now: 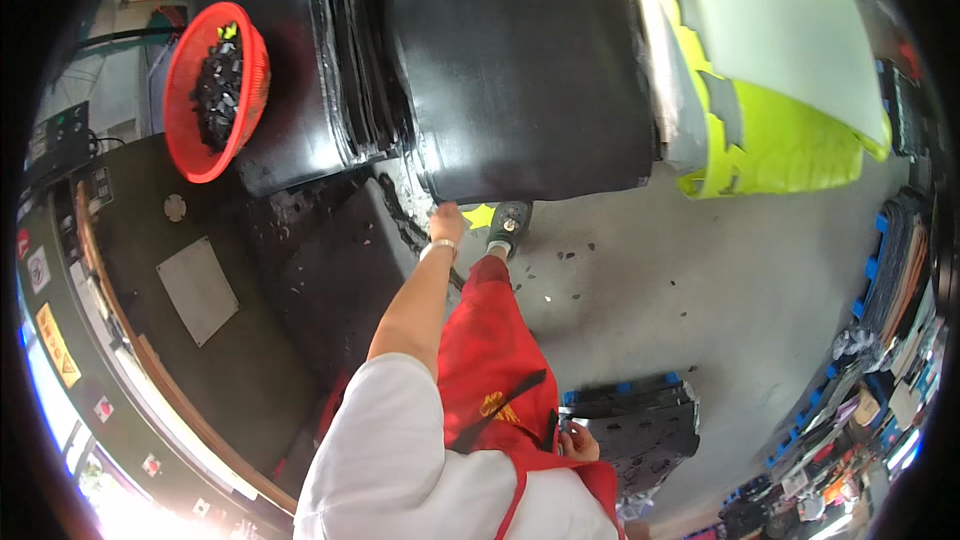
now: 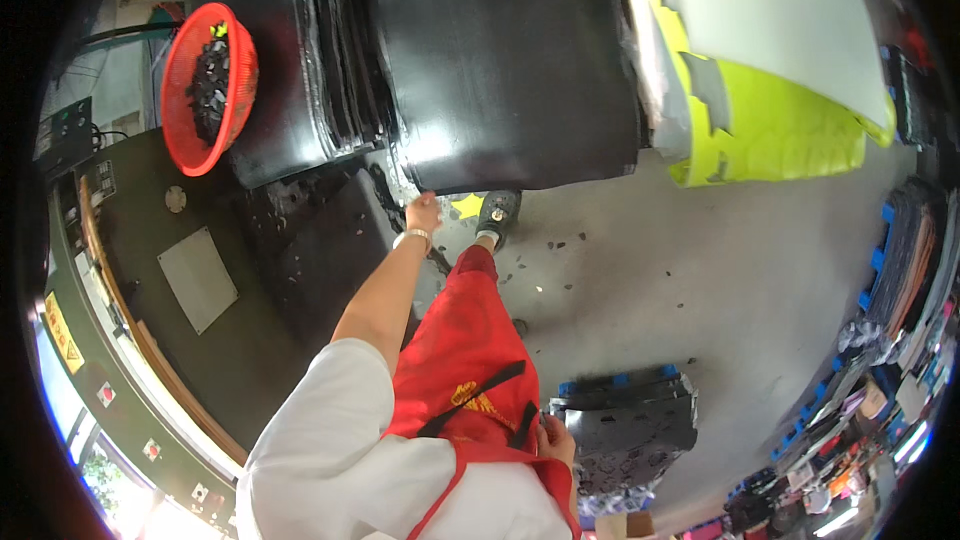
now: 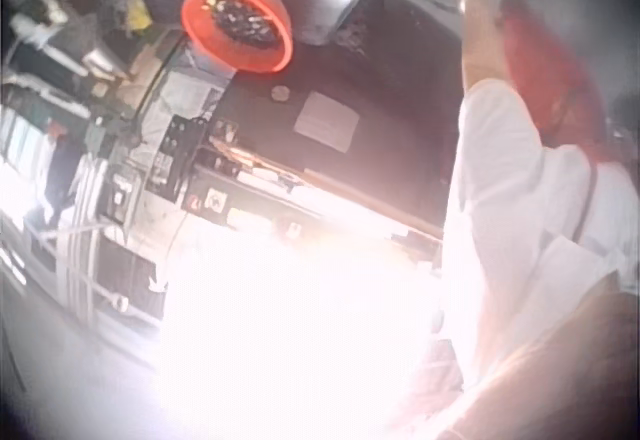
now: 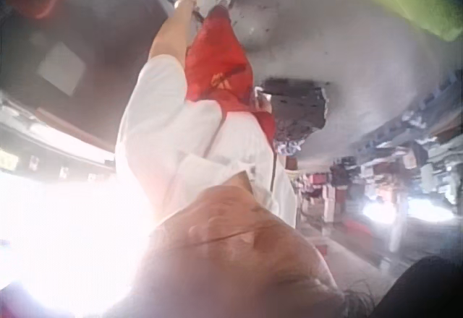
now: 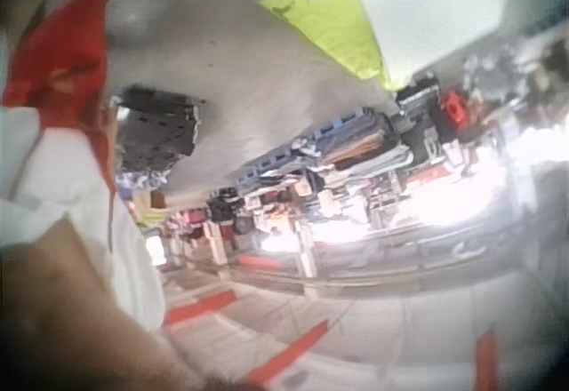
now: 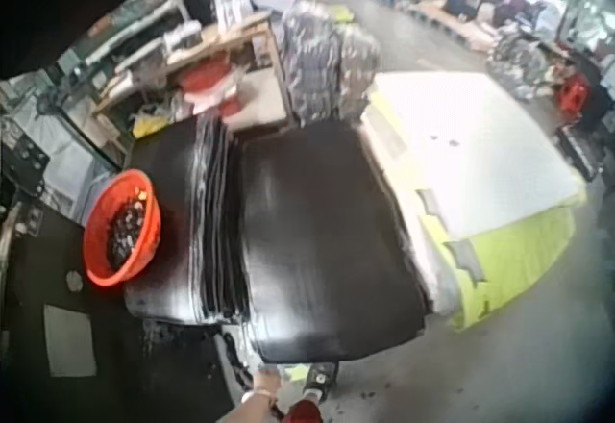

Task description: The person repeatedly wipes a black rubber sheet on a workbench using a white cloth, then peels off small black rubber pieces and places them into a red bowl. The person continues wiping the sheet and removing debris throughout the clip.

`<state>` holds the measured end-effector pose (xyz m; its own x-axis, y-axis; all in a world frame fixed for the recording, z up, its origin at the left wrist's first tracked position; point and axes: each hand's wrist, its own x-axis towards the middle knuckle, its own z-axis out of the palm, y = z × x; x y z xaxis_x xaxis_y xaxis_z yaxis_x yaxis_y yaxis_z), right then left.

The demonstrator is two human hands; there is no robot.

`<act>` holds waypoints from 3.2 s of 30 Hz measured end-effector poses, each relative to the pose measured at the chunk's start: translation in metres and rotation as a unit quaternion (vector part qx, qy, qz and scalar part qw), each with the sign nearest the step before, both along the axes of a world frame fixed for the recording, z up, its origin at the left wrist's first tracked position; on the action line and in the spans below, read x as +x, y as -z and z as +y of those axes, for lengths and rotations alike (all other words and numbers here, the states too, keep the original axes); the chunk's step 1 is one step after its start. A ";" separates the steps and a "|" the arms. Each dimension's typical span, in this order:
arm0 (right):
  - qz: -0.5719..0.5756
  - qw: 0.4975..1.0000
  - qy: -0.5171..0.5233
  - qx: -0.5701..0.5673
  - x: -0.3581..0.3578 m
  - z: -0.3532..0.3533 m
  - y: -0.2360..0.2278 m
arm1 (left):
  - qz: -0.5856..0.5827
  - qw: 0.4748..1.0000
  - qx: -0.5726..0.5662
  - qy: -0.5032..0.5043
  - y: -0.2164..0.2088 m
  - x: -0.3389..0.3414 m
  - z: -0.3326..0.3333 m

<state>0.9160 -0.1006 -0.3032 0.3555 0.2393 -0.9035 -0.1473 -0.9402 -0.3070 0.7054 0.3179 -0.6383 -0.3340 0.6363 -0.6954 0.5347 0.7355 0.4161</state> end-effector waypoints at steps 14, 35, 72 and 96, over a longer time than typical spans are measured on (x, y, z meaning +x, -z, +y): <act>-0.004 0.994 0.096 -0.047 0.045 0.122 -0.036 | 0.093 0.983 -0.155 -0.032 0.037 -0.026 0.089; -0.052 0.979 -0.061 0.185 0.067 0.035 -0.011 | -0.598 0.586 0.436 0.331 -0.570 0.134 -0.140; 0.134 0.707 -0.508 0.472 -0.604 0.446 -0.198 | 0.291 0.659 0.627 -0.298 -0.720 -0.650 -0.388; -0.010 0.350 -0.582 0.734 -0.917 0.556 -0.229 | 0.385 0.824 0.235 -0.343 -0.563 -0.718 -0.351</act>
<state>-0.0008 0.4557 -0.0742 -0.7513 0.4334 0.4977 0.0886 0.8135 -0.5747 -0.0129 -0.0331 -0.0752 -0.9544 0.2522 0.1596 0.2982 0.8287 0.4737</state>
